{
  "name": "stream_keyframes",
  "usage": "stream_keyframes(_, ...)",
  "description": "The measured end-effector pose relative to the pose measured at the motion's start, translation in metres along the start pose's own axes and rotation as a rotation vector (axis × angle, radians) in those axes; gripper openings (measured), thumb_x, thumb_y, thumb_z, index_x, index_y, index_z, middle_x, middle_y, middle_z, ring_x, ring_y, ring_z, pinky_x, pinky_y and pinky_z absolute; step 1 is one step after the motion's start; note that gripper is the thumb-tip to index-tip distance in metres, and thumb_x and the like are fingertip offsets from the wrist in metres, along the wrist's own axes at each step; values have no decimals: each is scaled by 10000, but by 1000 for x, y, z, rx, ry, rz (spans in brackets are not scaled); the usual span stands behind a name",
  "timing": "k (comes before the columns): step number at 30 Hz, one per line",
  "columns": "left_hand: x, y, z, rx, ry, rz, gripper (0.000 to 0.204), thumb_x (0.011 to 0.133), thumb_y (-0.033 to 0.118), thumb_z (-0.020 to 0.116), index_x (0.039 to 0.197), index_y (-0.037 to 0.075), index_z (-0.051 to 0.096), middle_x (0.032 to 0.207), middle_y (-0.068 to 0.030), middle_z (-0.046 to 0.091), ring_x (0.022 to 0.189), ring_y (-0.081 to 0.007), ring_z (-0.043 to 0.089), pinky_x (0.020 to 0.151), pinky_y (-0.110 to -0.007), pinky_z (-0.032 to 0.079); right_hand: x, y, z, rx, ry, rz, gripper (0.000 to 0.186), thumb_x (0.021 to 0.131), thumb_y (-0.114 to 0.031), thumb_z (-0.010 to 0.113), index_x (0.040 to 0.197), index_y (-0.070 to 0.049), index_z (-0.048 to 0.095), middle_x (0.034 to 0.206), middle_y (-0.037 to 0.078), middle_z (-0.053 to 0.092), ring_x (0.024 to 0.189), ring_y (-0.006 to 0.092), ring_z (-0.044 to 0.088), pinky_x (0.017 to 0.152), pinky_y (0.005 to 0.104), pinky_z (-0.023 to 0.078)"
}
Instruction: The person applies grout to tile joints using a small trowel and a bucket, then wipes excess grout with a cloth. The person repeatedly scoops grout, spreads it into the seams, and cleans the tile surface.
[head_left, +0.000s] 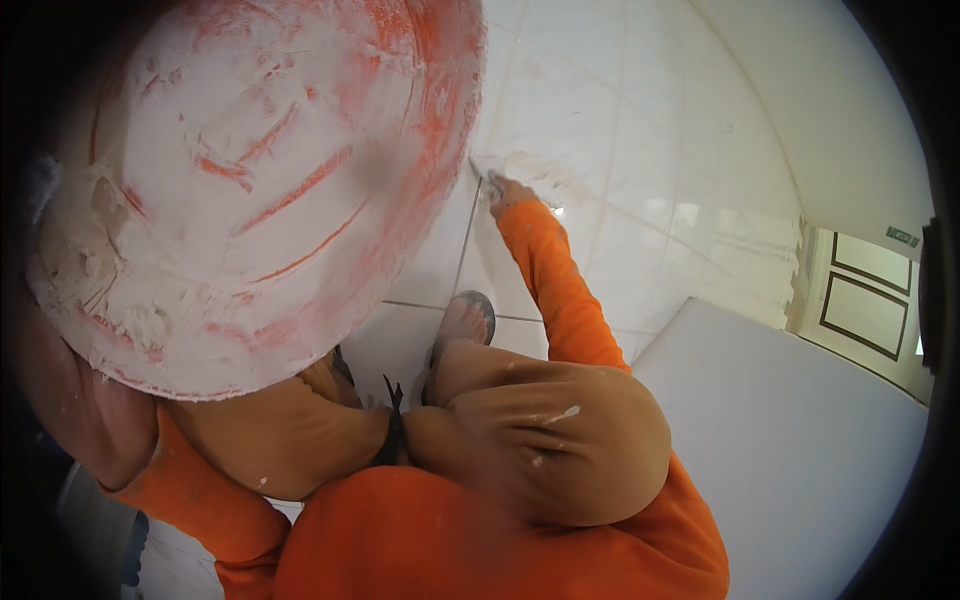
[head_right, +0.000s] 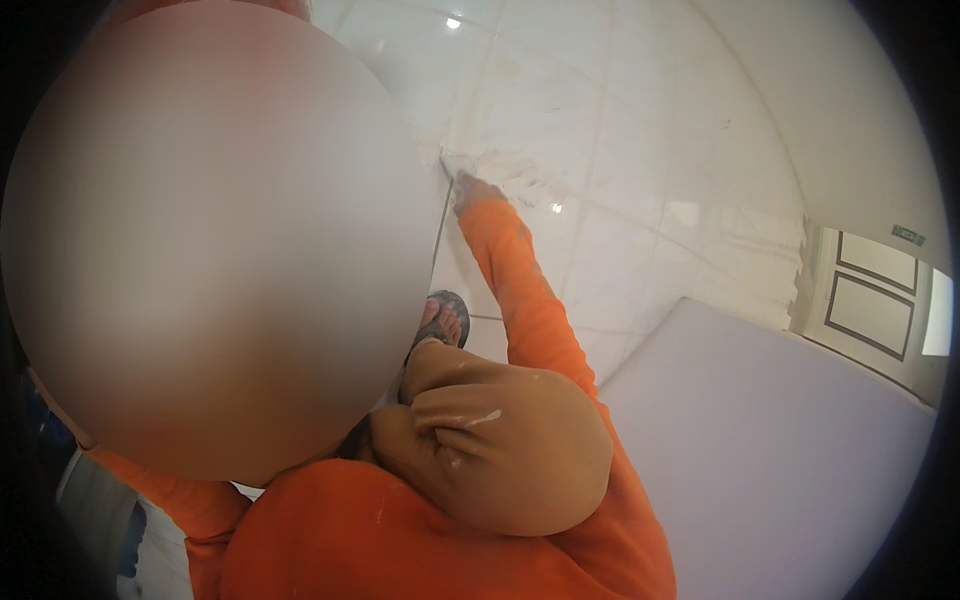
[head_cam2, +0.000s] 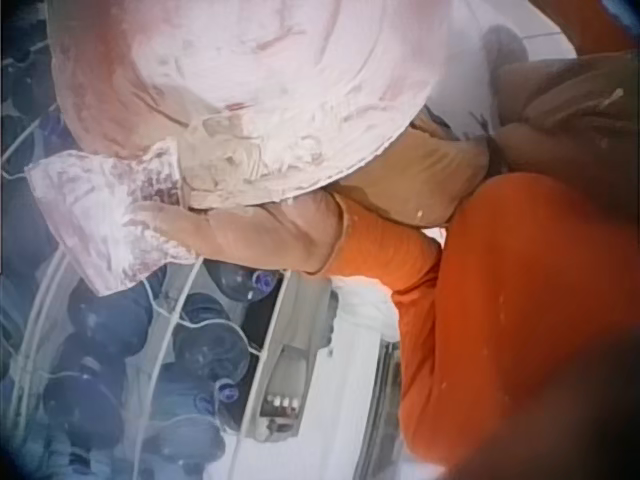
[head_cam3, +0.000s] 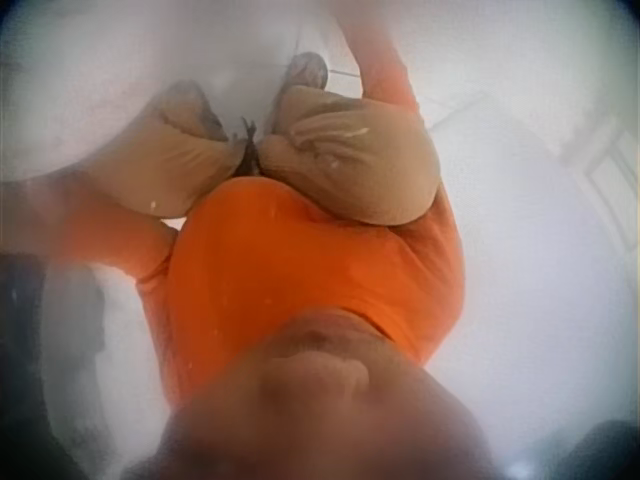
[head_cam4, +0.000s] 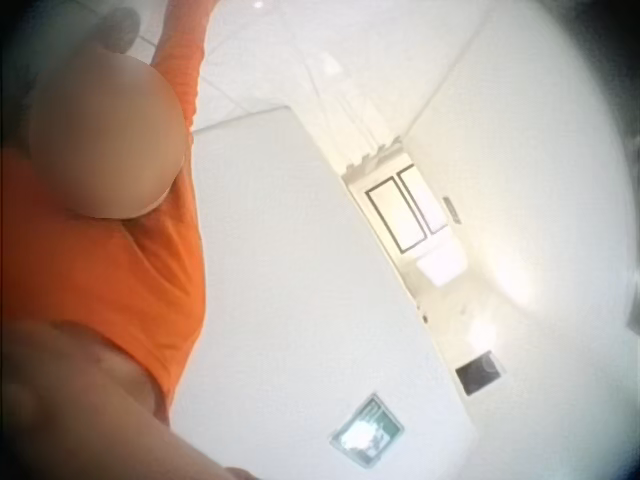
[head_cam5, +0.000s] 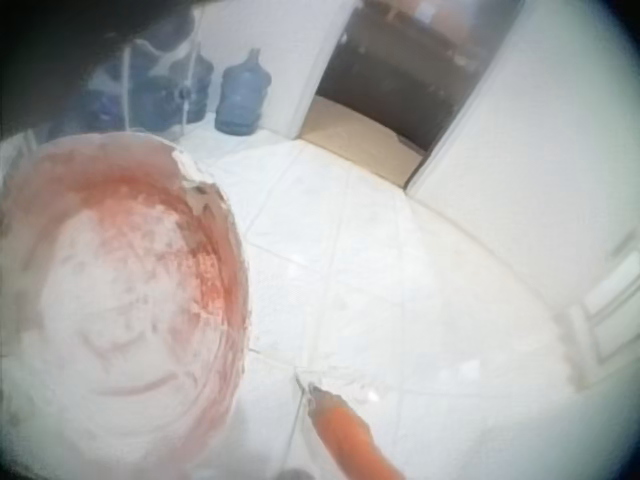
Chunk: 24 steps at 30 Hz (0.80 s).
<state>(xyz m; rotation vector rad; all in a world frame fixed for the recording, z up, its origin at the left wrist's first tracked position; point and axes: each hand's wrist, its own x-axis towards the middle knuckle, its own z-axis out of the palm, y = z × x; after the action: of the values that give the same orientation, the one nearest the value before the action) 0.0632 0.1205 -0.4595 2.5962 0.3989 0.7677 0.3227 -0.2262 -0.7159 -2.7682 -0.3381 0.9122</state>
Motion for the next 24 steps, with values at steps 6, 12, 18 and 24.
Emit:
stream_keyframes(6,16,2,7,-70,56,-66,602,943,338,543,1324,-126,582,1507,-308,479,1400,-448,461,1182,-487,311,-98,17,48,-102,-370,78,609,986,-210,557,1573,-199,394,1140,262,698,1091,441,660,922,500,548)
stream_keyframes(12,39,-46,2,88,42,199,568,998,248,504,1392,-160,501,1535,-318,442,1426,-426,436,1205,-488,278,-112,60,48,814,-436,83,598,1033,-335,590,1564,-142,392,761,154,637,488,227,548,476,346,459)
stream_keyframes(18,14,-110,95,-957,7,-705,572,1095,293,483,1501,-104,416,1462,-168,550,1299,-209,565,1108,-352,450,-107,85,93,1561,-364,-9,386,1045,-225,559,1389,-55,528,821,73,639,564,148,583,453,291,481)
stream_keyframes(24,-102,-84,244,-992,-15,-1048,471,1031,311,664,1369,-7,584,1216,-64,670,983,-137,643,796,-291,559,-104,74,112,1517,-163,-35,350,1052,-246,541,1328,-34,577,907,81,667,600,134,594,504,276,506)
